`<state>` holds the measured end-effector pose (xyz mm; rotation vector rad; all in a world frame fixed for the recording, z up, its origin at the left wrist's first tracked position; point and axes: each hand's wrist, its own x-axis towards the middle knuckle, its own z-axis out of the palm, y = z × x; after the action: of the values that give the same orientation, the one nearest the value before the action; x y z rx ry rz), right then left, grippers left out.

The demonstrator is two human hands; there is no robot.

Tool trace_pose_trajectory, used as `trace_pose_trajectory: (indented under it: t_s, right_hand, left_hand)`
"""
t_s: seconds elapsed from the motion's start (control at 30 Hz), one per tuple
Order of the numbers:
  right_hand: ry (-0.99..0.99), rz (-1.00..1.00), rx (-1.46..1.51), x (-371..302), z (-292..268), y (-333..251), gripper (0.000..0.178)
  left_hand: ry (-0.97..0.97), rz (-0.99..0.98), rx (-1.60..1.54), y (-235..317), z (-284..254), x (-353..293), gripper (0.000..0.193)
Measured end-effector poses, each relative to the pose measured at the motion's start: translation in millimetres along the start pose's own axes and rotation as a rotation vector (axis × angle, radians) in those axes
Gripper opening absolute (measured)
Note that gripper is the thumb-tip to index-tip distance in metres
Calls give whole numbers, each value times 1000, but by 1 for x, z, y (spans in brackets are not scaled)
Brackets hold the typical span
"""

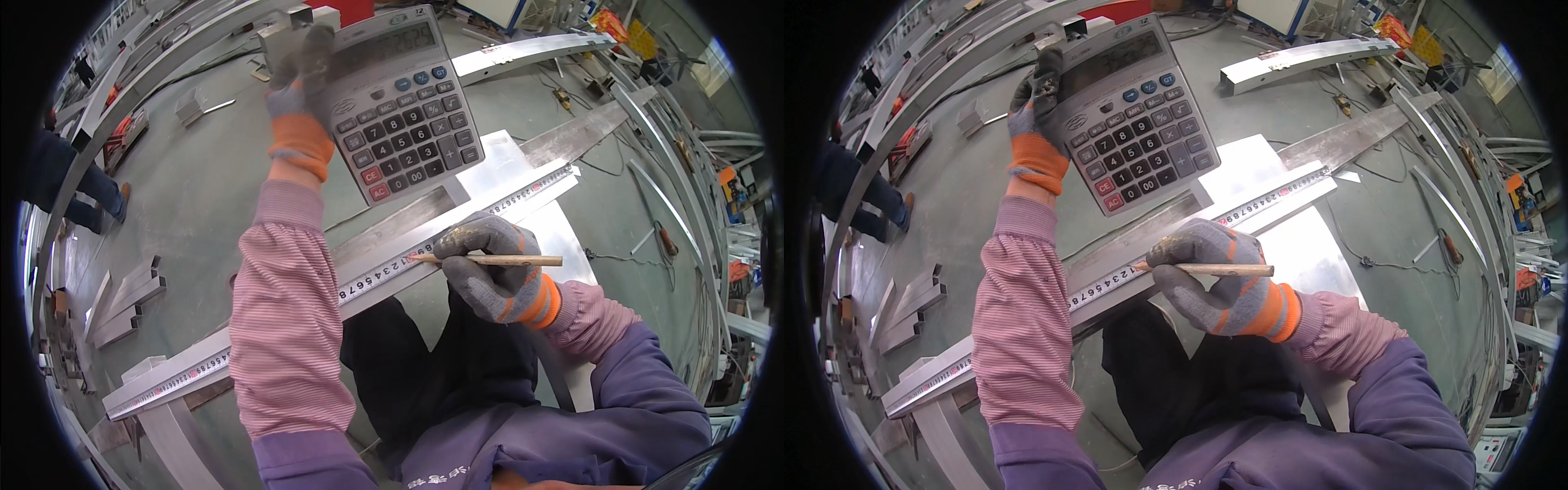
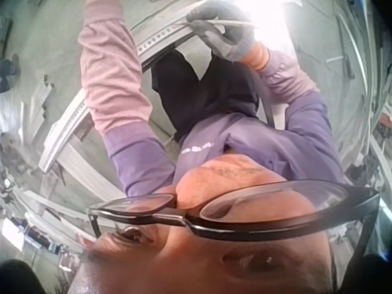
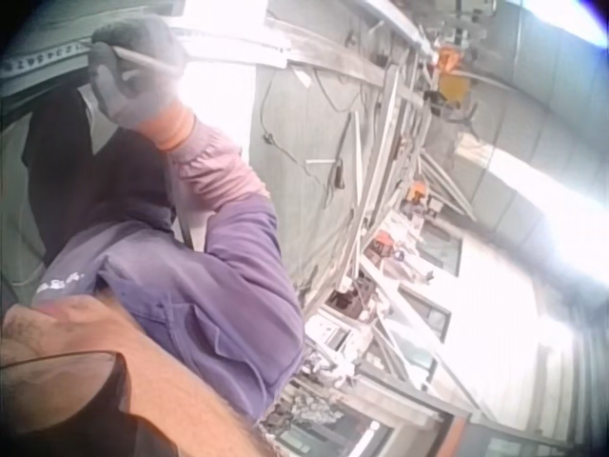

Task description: The person uses a calculator to perform calculations, then measures a metal sheet with a ruler and marks it with a pencil. The person repeats the measuring and marking process on different sections of the sheet.

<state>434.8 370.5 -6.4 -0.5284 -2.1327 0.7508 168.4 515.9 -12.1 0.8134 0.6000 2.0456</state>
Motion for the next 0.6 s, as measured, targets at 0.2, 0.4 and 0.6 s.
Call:
trace_pose_trajectory:
  t_s: [0.2, 0.4, 0.6]
  right_hand:
    - [75, 84, 44, -4, 3, -2, 16]
    - [107, -30, 43, 0, 7, 2, 18]
    - [79, -63, -4, 1, 7, 1, 20]
  left_hand:
    - [50, 44, 218, 0, 8, 0, 28]
    - [87, 32, 227, 1, 5, 2, 28]
    - [68, 24, 166, 4, 3, -2, 31]
